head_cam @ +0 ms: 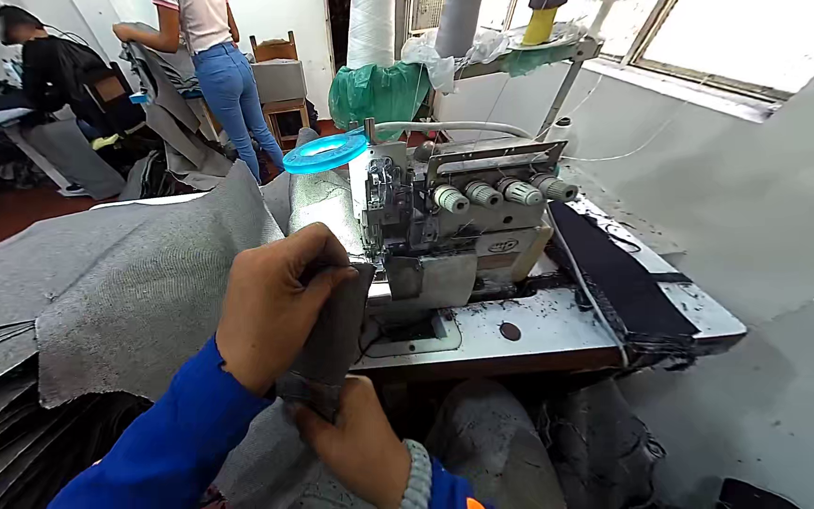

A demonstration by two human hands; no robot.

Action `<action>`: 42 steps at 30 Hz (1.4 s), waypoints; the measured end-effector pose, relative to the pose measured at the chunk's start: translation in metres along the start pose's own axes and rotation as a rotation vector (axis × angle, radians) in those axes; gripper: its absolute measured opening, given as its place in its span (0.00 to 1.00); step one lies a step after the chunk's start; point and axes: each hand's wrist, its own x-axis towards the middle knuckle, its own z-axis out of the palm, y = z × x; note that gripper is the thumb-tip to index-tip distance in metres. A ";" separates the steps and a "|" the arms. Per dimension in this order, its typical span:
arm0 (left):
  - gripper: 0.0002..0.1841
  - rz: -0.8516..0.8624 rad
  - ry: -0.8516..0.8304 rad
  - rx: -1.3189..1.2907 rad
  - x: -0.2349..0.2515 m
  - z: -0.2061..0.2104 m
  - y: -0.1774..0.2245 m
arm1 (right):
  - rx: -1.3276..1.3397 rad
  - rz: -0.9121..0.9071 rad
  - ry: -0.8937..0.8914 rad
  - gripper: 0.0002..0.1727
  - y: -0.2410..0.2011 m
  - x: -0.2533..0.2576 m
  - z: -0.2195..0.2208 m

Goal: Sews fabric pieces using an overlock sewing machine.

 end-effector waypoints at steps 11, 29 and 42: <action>0.21 0.165 -0.080 0.538 -0.052 0.069 0.001 | 0.051 0.038 -0.073 0.11 0.043 -0.037 -0.043; 0.47 0.361 -0.389 0.288 -0.053 0.025 0.009 | -0.089 -0.097 0.051 0.17 0.019 0.019 -0.067; 0.14 0.474 -0.218 0.265 -0.024 0.041 -0.052 | -0.435 -0.120 0.188 0.22 0.022 0.043 -0.053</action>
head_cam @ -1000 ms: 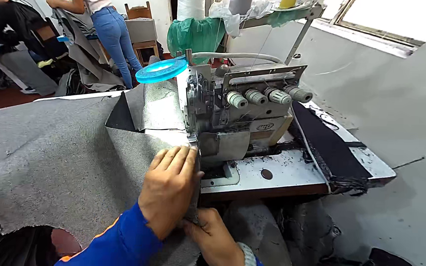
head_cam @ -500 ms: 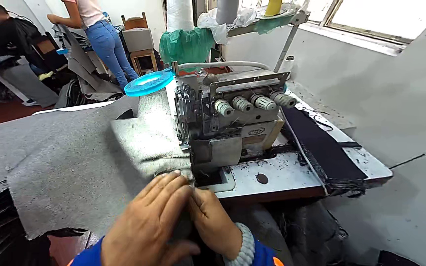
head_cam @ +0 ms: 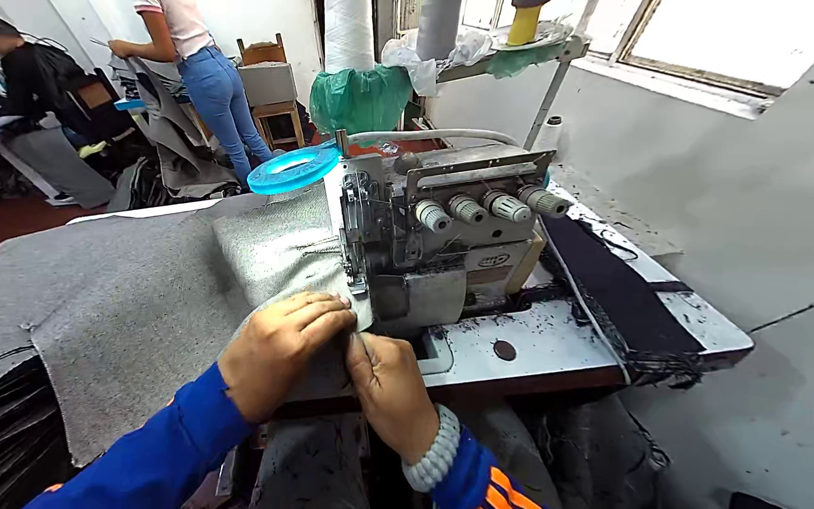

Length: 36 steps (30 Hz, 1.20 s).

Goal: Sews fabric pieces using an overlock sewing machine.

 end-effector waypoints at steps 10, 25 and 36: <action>0.20 -0.407 0.182 0.278 -0.054 0.023 0.005 | -0.329 -0.186 0.081 0.20 0.053 -0.027 -0.007; 0.20 -0.883 -0.711 0.079 -0.023 -0.075 -0.088 | -0.694 -0.253 -0.157 0.22 0.086 -0.049 -0.012; 0.13 -1.147 -0.675 0.421 -0.141 -0.267 -0.082 | -0.664 -0.257 -0.178 0.20 0.082 -0.047 -0.016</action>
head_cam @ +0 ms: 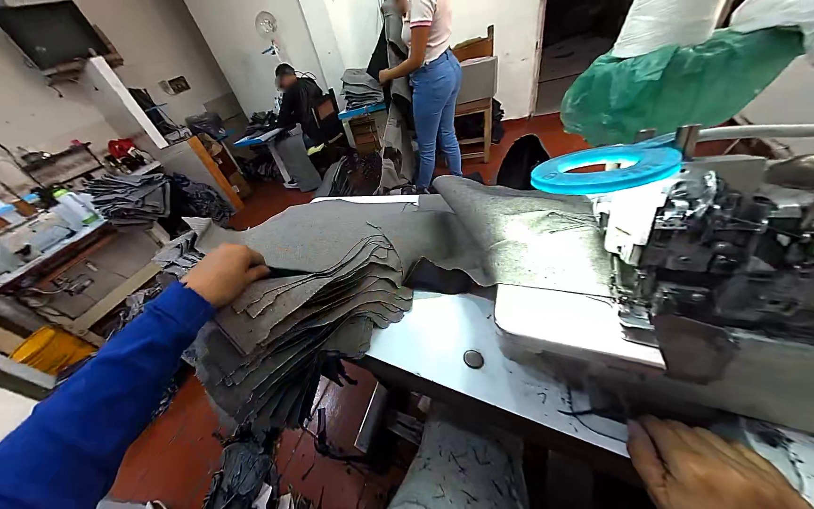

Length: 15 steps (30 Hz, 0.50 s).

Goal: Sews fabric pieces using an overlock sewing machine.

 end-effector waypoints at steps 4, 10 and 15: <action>0.14 -0.043 0.301 0.072 -0.003 -0.030 0.038 | 0.299 0.051 0.053 0.17 -0.003 -0.018 -0.016; 0.10 0.224 0.371 -0.139 -0.074 0.026 0.237 | 0.841 0.056 -0.219 0.43 -0.084 -0.014 -0.053; 0.20 0.166 -0.150 -0.420 -0.080 -0.027 0.359 | 1.420 0.357 -0.033 0.26 -0.120 0.028 0.014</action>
